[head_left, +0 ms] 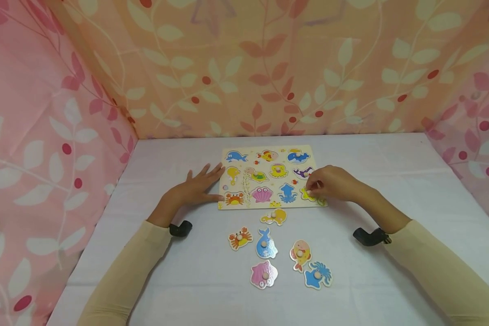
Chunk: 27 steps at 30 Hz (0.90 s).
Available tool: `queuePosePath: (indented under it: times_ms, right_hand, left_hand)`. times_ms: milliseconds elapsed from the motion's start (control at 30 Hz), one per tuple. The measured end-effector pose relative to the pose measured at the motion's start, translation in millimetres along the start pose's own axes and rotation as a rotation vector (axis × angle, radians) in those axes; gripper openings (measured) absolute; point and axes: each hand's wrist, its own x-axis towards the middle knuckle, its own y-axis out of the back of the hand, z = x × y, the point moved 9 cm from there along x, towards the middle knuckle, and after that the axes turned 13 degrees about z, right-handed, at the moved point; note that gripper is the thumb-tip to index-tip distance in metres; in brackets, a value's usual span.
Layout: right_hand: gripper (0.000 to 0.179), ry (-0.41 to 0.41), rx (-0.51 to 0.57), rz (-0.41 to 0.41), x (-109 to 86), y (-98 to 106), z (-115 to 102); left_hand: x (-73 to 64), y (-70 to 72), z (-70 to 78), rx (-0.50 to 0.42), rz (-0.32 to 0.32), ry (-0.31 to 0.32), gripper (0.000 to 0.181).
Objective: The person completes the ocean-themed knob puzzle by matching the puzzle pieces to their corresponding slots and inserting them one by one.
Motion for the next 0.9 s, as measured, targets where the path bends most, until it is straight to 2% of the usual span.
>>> queuePosePath:
  times_ms: [533,900]
  right_hand:
    - [0.013,-0.012,-0.025,-0.007,0.4,-2.9,1.0]
    - [0.012,-0.034,0.036,0.072,-3.5,-4.8,7.4]
  left_hand:
    - [-1.5,3.1,3.6,-0.004,0.006,-0.004,0.102]
    - [-2.0,2.6,2.1,-0.010,0.009,0.000,0.103]
